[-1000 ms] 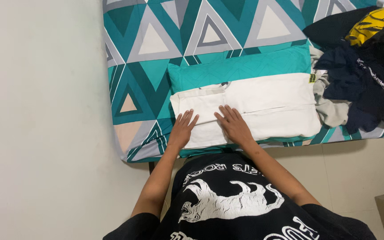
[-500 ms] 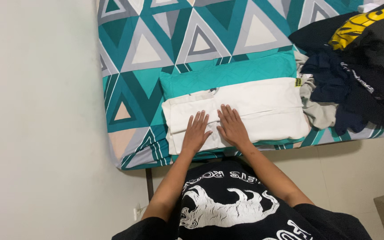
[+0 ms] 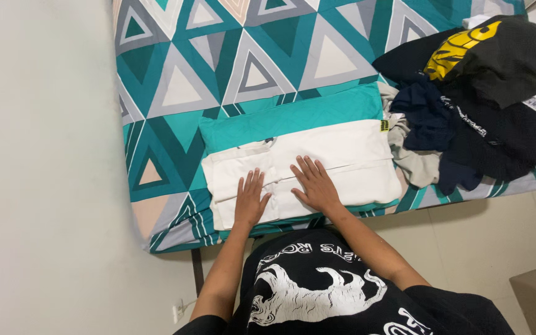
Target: The person folds white and patterned shirts on a bed, smoothing the fabric and aligning the sleeves by hand.
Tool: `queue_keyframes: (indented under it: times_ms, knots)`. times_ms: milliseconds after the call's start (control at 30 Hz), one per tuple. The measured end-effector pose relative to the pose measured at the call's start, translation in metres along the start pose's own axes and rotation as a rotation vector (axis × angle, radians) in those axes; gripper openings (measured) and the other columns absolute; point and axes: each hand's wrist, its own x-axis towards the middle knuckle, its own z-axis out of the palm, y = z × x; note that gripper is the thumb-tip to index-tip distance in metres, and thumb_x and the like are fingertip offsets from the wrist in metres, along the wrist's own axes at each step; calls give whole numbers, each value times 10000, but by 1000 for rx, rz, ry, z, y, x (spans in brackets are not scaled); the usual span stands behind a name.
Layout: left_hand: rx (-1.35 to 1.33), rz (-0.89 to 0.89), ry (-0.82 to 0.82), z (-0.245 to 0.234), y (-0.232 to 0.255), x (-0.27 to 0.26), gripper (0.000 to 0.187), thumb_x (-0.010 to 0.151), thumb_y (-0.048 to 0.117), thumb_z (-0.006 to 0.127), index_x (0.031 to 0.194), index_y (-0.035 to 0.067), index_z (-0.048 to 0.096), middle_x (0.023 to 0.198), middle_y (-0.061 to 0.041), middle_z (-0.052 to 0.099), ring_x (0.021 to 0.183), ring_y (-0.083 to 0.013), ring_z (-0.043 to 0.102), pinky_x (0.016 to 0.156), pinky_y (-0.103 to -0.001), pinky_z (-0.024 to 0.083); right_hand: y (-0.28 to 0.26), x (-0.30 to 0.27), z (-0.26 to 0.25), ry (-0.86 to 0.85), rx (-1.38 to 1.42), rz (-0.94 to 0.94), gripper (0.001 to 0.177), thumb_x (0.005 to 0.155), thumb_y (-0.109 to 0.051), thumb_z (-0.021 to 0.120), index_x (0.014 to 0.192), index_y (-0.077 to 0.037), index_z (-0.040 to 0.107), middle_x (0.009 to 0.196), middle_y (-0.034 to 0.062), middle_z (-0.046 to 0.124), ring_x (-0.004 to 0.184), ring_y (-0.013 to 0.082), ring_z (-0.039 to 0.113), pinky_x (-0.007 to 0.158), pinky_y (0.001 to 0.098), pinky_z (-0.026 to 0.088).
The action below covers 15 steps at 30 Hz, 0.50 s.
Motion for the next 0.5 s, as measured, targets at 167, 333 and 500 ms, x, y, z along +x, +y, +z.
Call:
queue_keyframes:
  times_ms: [167,333,500]
  knots:
    - [10,27,82,7,1,0,678,989,348,564,1570,76,344,1659,-130,301,1540,-299,240,1254,-506,126,23,-8,-4,-28,12,-10,737,971,-554,497,1584,-177,337,1677,106,237,1549,295,190,1257,472,146]
    - [20,14,150,16,3,1,689,917,252,568,1556,85,373,1649,-126,335,1535,-305,283,1263,-518,149,49,-14,-7,-45,3,-30,738,979,-549,486,1592,-175,319,1682,106,223,1551,296,177,1259,470,134]
    - [37,-30,175,22,8,1,692,876,186,556,1540,82,391,1638,-128,353,1523,-307,297,1257,-522,148,68,-21,-12,-56,7,-34,738,983,-554,474,1598,-182,307,1688,99,212,1555,298,167,1263,465,124]
